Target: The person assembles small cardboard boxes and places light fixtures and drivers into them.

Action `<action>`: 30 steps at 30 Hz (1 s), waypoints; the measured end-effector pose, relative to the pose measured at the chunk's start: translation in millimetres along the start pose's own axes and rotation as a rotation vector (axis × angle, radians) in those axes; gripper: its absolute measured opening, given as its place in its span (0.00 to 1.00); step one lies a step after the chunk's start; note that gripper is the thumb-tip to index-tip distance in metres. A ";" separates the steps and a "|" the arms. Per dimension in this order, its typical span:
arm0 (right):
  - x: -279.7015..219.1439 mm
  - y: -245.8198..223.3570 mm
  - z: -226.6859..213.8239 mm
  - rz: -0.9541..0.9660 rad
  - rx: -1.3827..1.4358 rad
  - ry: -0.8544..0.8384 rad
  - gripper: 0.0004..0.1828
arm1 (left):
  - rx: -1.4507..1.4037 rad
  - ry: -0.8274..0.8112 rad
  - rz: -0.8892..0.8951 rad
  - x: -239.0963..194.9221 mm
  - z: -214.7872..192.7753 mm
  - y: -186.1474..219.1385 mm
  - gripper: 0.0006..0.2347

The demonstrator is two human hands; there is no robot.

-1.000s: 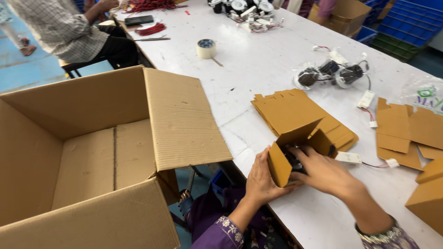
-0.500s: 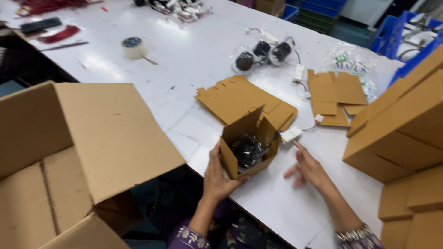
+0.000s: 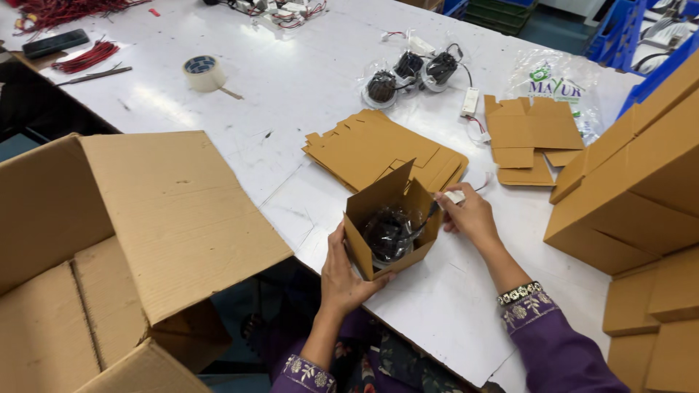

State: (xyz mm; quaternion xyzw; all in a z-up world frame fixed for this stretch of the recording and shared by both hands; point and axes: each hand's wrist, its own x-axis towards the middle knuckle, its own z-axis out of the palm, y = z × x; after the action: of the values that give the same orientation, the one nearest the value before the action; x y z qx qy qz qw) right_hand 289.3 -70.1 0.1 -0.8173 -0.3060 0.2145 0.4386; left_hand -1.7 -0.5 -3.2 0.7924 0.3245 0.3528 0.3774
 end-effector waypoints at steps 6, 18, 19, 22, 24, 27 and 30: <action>37.9 32.1 11.4 0.098 0.553 0.059 0.21 | -0.019 0.026 0.027 -2.6 1.3 -2.4 0.56; -29.8 -52.0 -61.7 -0.745 0.959 0.141 0.33 | -0.049 -0.052 0.050 0.7 -4.6 -9.6 0.55; -45.4 -64.8 -69.2 -0.814 0.806 0.238 0.32 | -0.066 -0.073 0.061 2.6 -8.6 -9.0 0.55; -91.7 -92.8 -64.6 -0.980 0.491 0.409 0.27 | -0.198 -0.292 0.089 12.5 -35.6 -6.9 0.52; -110.2 -108.9 -56.7 -1.066 0.405 0.364 0.22 | -0.193 -0.269 0.111 10.5 -59.6 1.9 0.47; -126.3 -125.4 -44.0 -1.181 0.016 0.318 0.22 | -0.378 -0.066 0.089 -12.0 -80.1 35.5 0.33; -126.6 -135.4 -34.3 -1.194 -0.146 0.390 0.24 | -0.495 -0.130 0.155 -42.4 -74.7 80.3 0.24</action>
State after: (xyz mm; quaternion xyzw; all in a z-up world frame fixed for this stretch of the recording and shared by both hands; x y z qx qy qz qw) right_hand 177.1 -119.3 143.3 -0.5576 -0.6376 -0.2414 0.4736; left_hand -64.8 -46.5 84.7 0.7194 0.1417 0.3975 0.5517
